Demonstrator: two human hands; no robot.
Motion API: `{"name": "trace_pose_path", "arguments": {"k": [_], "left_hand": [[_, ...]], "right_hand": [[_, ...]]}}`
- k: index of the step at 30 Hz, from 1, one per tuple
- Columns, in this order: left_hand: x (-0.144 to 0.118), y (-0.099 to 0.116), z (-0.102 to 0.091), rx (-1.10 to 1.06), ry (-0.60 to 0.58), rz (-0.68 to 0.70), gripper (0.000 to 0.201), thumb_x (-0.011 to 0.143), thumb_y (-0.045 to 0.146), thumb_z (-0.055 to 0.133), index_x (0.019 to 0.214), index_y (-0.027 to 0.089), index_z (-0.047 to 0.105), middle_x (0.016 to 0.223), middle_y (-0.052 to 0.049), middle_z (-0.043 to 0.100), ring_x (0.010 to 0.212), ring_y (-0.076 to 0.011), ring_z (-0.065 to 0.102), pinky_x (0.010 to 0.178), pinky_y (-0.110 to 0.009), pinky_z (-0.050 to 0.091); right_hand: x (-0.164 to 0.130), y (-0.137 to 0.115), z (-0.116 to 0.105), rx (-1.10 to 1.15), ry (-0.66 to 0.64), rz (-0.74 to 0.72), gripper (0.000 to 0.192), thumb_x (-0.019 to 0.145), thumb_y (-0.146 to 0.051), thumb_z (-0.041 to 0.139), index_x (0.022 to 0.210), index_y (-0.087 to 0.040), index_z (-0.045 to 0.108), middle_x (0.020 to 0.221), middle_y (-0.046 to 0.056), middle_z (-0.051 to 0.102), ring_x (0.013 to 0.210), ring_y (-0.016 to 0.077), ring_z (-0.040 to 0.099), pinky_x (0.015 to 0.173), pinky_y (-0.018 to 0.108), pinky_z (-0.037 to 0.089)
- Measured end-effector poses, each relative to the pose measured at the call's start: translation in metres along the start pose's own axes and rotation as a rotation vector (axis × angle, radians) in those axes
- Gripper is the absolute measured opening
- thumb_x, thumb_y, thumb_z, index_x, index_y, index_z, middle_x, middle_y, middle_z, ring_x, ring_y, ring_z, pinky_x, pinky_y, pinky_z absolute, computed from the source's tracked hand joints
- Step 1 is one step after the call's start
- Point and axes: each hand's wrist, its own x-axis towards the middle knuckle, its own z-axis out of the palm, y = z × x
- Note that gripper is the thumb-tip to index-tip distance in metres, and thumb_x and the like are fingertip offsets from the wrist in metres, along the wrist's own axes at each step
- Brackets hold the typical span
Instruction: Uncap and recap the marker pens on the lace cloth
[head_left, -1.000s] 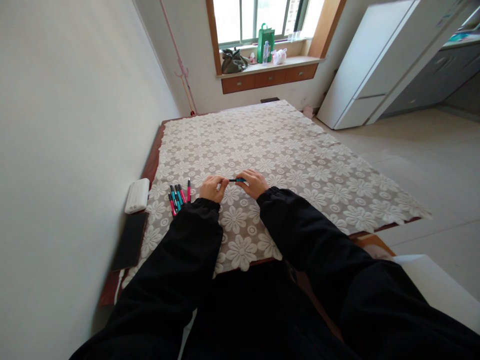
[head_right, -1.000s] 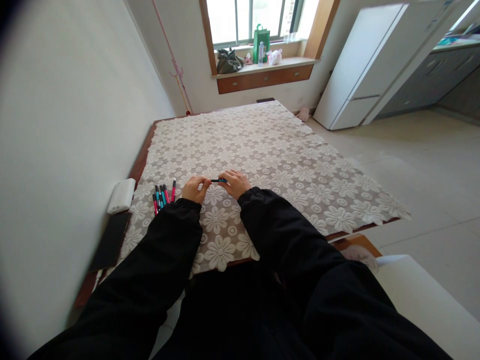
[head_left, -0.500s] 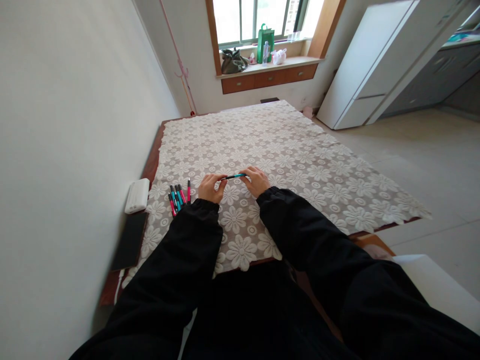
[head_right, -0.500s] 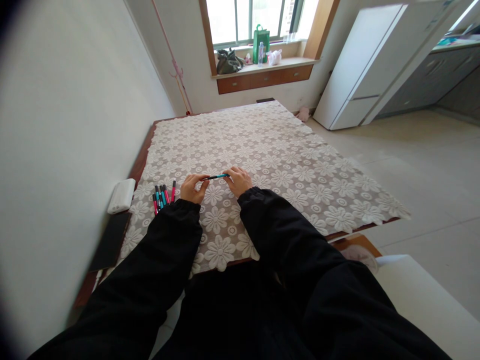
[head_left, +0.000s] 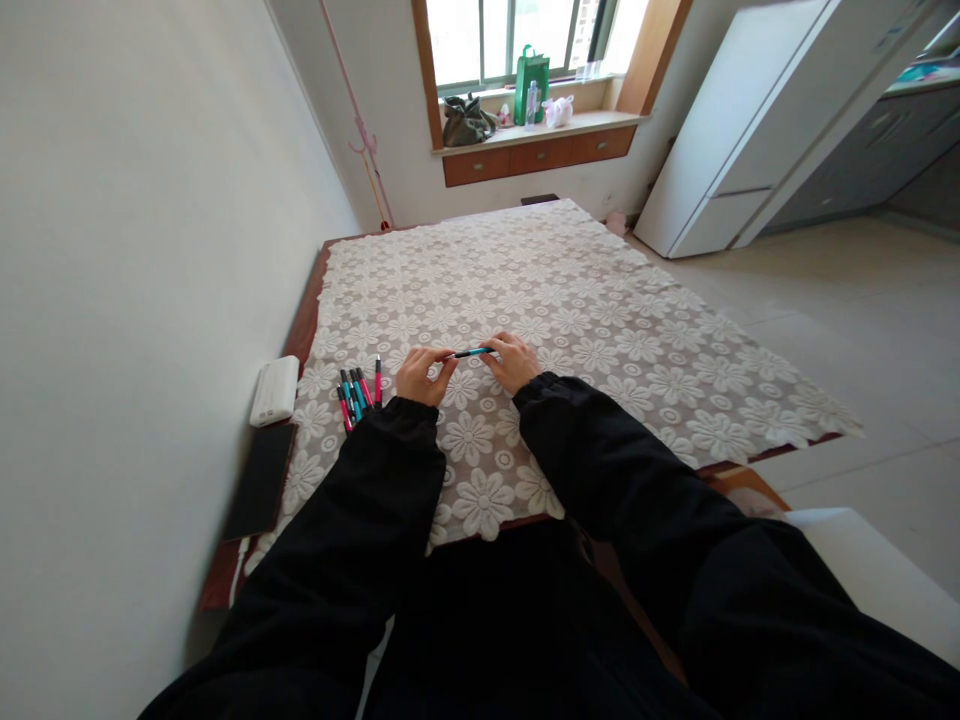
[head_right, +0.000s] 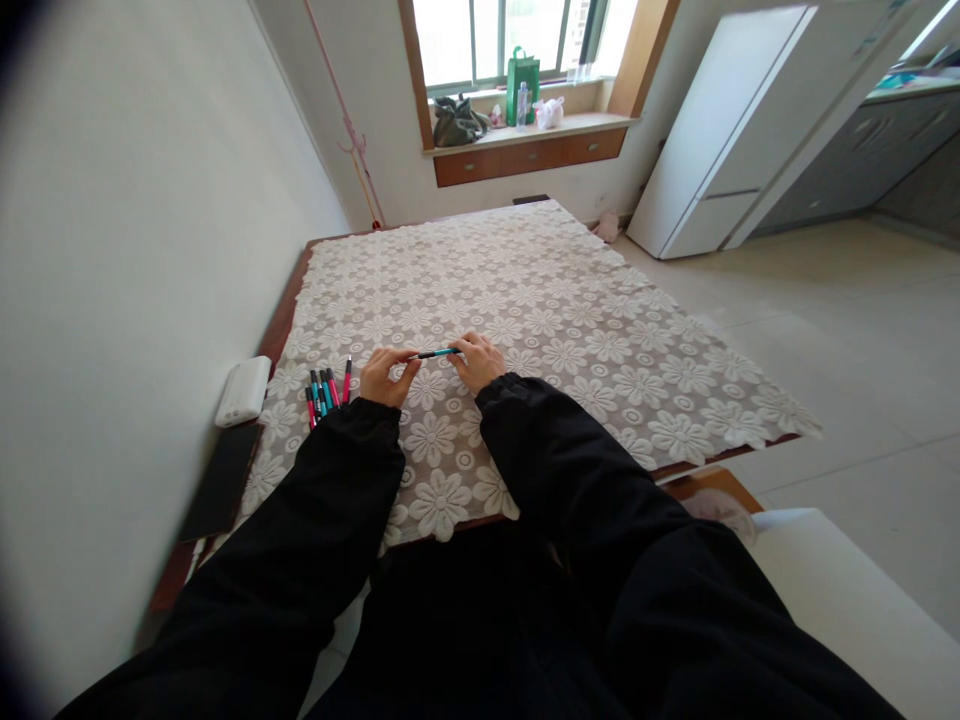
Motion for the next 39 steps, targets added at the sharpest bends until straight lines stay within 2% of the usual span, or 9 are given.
{"name": "trace_pose_path", "arguments": {"k": [4,9,17,27,30,34,39], "left_hand": [[-0.0002,-0.0007,0.0012,-0.039,0.039,0.044,0.017,0.097,0.036,0.065,0.099,0.021,0.073,0.086,-0.004,0.073,0.086,-0.0203,0.067,0.081,-0.034,0.055],[0.0002,0.0028,-0.0015,-0.034,0.003,-0.002,0.017,0.097,0.036,0.063,0.099,0.022,0.072,0.086,-0.004,0.073,0.084,-0.0194,0.067,0.078,-0.033,0.056],[-0.0018,-0.0044,0.0048,-0.072,0.035,0.006,0.016,0.096,0.035,0.063,0.095,0.021,0.071,0.082,-0.003,0.071,0.078,-0.0181,0.065,0.072,-0.032,0.055],[-0.0014,0.0003,0.0023,-0.068,-0.024,-0.017,0.018,0.096,0.037,0.062,0.097,0.021,0.070,0.081,-0.003,0.069,0.079,-0.0175,0.064,0.072,-0.031,0.055],[-0.0014,0.0014,0.0015,-0.080,0.002,0.006,0.018,0.097,0.036,0.062,0.097,0.020,0.071,0.081,-0.003,0.069,0.078,-0.0166,0.064,0.072,-0.030,0.055],[-0.0018,-0.0020,0.0053,-0.121,0.092,0.068,0.019,0.098,0.037,0.063,0.097,0.020,0.071,0.081,-0.003,0.069,0.075,-0.0151,0.064,0.067,-0.027,0.055],[-0.0031,-0.0047,0.0075,-0.163,0.136,0.058,0.025,0.100,0.041,0.059,0.102,0.019,0.070,0.084,-0.003,0.071,0.075,-0.0138,0.066,0.067,-0.025,0.056]], "right_hand": [[0.0016,0.0005,0.0004,0.042,-0.044,-0.030,0.022,0.097,-0.026,0.062,0.114,-0.023,0.075,0.111,0.007,0.068,0.103,0.0218,0.063,0.091,0.033,0.049],[0.0018,0.0016,0.0013,0.050,-0.074,-0.061,0.023,0.096,-0.023,0.060,0.112,-0.024,0.077,0.111,0.006,0.069,0.100,0.0206,0.064,0.089,0.031,0.049],[0.0019,0.0026,0.0021,0.021,-0.113,-0.093,0.024,0.098,-0.020,0.056,0.110,-0.022,0.077,0.112,0.006,0.070,0.101,0.0205,0.065,0.088,0.030,0.049],[0.0023,0.0007,-0.0007,0.011,-0.067,-0.065,0.024,0.097,-0.026,0.061,0.116,-0.021,0.075,0.112,0.008,0.070,0.105,0.0237,0.064,0.093,0.035,0.050],[0.0017,0.0002,-0.0006,0.020,-0.065,-0.071,0.024,0.097,-0.027,0.060,0.116,-0.022,0.075,0.112,0.007,0.070,0.103,0.0226,0.064,0.093,0.033,0.049],[0.0011,0.0007,0.0001,0.065,-0.094,-0.095,0.026,0.098,-0.029,0.060,0.118,-0.022,0.074,0.112,0.006,0.070,0.099,0.0202,0.064,0.089,0.031,0.047],[0.0013,0.0023,0.0019,0.134,-0.193,-0.253,0.024,0.099,-0.032,0.058,0.107,-0.020,0.078,0.102,0.007,0.068,0.094,0.0189,0.062,0.084,0.028,0.044]]}}
